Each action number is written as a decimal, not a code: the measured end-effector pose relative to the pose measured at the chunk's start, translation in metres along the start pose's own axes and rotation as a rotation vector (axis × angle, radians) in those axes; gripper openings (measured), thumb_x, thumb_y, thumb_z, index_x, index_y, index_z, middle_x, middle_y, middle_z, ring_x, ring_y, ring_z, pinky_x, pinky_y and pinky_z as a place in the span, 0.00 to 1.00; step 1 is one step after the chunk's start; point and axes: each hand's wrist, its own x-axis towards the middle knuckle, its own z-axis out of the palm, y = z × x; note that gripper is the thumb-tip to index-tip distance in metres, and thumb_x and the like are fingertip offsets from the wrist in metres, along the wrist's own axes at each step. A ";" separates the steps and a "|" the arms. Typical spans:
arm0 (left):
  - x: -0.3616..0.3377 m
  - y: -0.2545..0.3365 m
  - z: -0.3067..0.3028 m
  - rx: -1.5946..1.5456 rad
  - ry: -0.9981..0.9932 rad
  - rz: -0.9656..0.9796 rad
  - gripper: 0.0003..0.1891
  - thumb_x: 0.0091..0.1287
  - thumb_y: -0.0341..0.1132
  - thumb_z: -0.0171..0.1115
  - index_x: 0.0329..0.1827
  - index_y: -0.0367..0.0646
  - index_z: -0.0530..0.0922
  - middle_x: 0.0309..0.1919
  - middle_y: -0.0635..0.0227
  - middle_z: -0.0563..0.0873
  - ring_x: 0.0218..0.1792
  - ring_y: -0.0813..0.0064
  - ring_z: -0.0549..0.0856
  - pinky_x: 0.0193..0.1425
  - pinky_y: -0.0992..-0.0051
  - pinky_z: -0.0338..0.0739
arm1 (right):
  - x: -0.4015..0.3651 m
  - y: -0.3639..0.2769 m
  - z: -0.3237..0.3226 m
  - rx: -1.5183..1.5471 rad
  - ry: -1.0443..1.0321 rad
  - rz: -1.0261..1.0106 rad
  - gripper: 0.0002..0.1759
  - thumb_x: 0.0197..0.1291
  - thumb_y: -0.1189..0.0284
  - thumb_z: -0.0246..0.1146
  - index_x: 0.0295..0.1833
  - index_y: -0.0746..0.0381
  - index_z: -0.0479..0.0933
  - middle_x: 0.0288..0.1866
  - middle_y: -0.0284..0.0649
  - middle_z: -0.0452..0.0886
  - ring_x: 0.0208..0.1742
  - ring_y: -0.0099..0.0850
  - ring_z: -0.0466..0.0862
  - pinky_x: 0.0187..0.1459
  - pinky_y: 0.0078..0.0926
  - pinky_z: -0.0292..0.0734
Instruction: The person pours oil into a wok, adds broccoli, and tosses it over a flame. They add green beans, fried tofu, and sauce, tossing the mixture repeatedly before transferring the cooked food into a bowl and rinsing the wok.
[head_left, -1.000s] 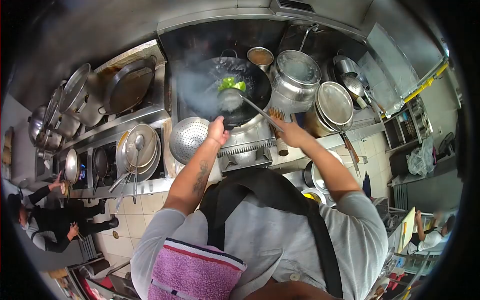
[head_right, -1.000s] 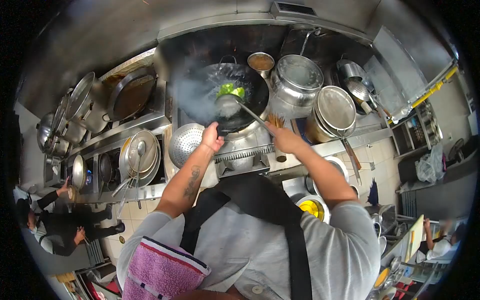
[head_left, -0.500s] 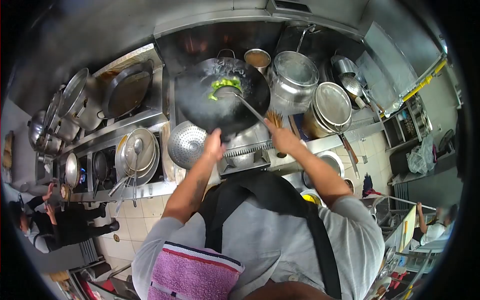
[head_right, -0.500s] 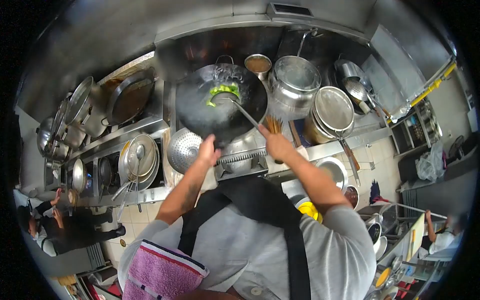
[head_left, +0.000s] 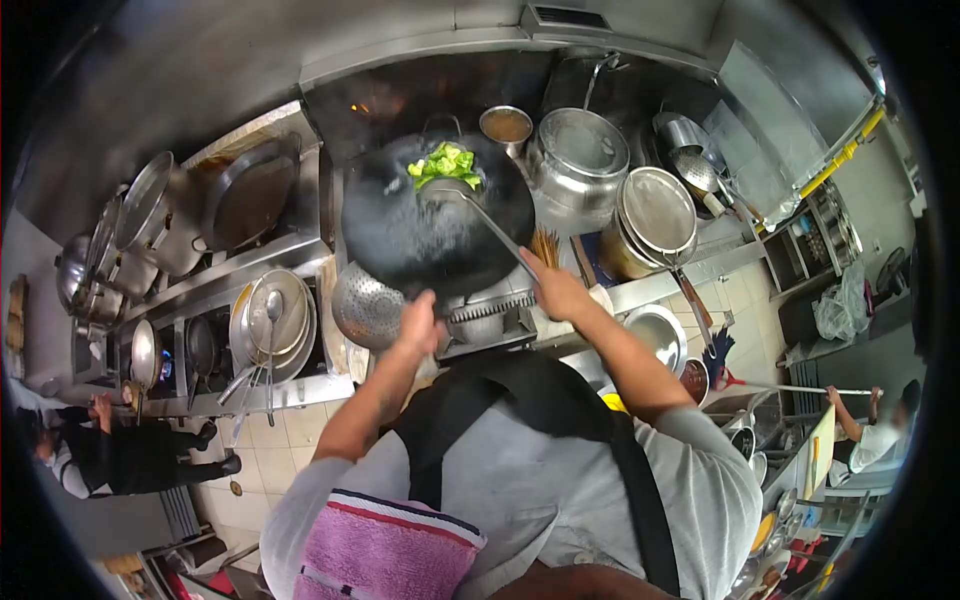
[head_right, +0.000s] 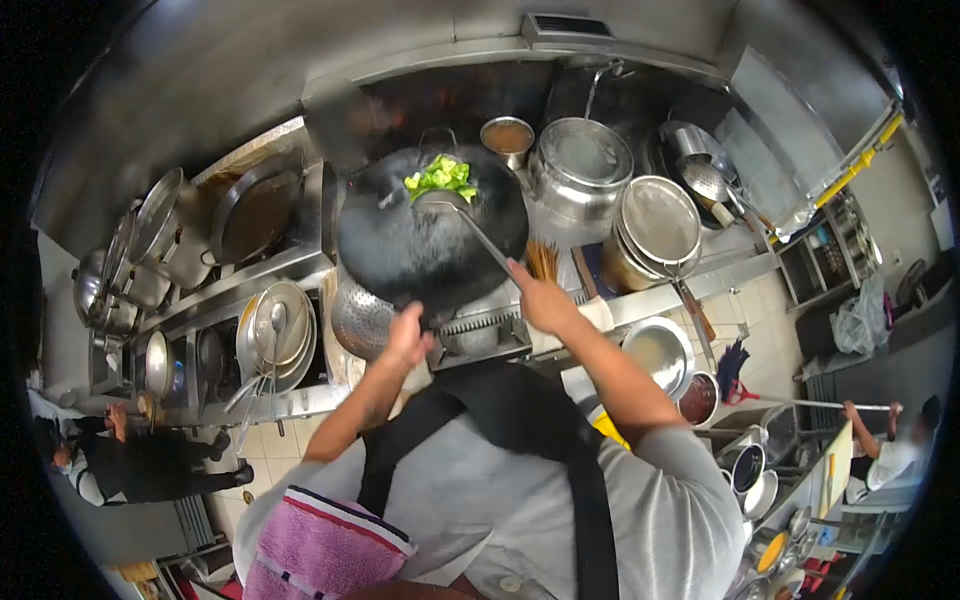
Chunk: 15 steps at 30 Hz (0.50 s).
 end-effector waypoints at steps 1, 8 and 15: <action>-0.013 -0.002 -0.012 0.114 0.009 -0.010 0.12 0.75 0.39 0.57 0.55 0.45 0.79 0.36 0.68 0.85 0.20 0.74 0.76 0.14 0.71 0.62 | -0.011 -0.009 -0.003 0.107 0.055 -0.013 0.45 0.68 0.74 0.60 0.88 0.51 0.53 0.45 0.66 0.86 0.47 0.64 0.87 0.56 0.60 0.81; 0.030 0.067 0.018 -0.111 0.039 -0.247 0.09 0.76 0.43 0.59 0.43 0.48 0.75 0.27 0.69 0.77 0.13 0.78 0.68 0.13 0.76 0.60 | -0.058 -0.008 -0.076 0.629 -0.063 0.287 0.37 0.74 0.75 0.58 0.86 0.59 0.59 0.34 0.40 0.79 0.22 0.30 0.78 0.23 0.33 0.78; 0.043 -0.066 0.010 0.502 0.282 0.838 0.22 0.66 0.35 0.64 0.57 0.29 0.76 0.47 0.45 0.87 0.43 0.53 0.89 0.52 0.57 0.83 | -0.049 0.003 -0.071 1.135 -0.068 0.516 0.38 0.74 0.77 0.56 0.87 0.54 0.57 0.28 0.31 0.70 0.19 0.21 0.69 0.16 0.25 0.68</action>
